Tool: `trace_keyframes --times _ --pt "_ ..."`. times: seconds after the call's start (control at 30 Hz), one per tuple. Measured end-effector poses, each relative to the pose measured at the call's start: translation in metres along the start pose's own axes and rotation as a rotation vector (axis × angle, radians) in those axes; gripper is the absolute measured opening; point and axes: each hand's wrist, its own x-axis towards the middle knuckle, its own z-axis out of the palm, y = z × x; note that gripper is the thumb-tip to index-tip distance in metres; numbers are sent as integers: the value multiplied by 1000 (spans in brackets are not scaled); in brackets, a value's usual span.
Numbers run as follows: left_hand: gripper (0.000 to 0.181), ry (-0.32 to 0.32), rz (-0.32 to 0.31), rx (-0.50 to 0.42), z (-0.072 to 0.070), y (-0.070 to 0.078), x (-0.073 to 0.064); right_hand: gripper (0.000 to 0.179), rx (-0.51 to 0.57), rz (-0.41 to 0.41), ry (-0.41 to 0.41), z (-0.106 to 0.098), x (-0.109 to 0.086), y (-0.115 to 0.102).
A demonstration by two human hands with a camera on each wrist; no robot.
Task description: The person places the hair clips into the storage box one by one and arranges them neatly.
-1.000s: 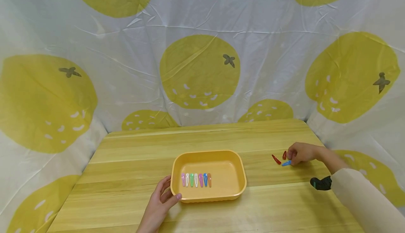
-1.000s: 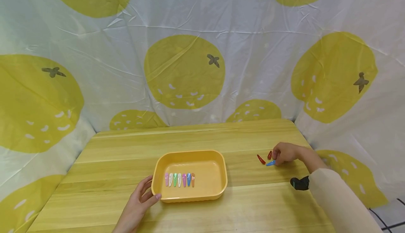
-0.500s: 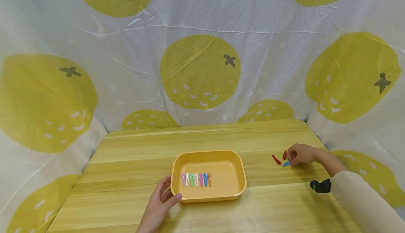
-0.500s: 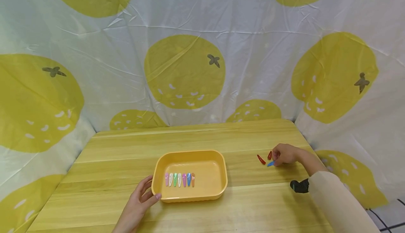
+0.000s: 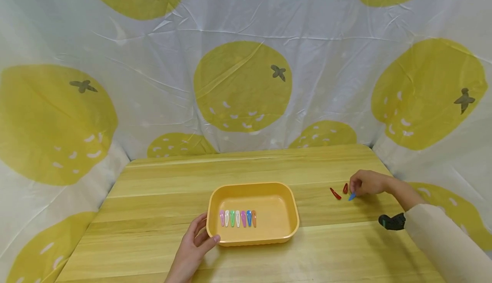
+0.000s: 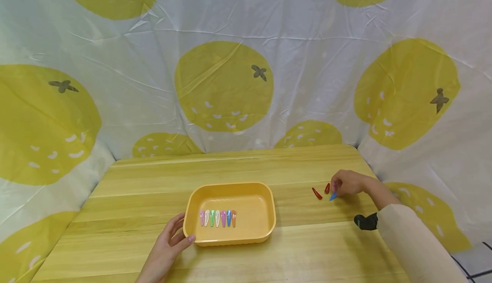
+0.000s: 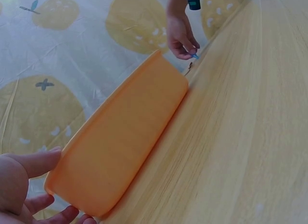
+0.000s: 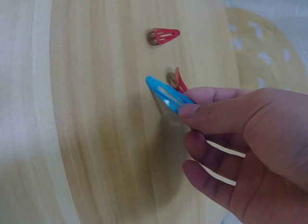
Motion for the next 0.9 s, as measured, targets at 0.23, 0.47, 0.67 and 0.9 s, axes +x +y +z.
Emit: trace_keyframes --times 0.23,0.47,0.67,0.9 --pt "79 -14 -8 -17 0 3 0 13 -27 15 10 -7 6 -13" --pt "77 -11 -10 -22 1 3 0 12 -11 30 0 -11 15 -28" --pt "77 -7 -8 -30 1 2 0 11 45 12 -29 -14 21 -38" --pt "77 -4 -10 -26 1 1 0 10 81 32 -45 -14 28 -46"
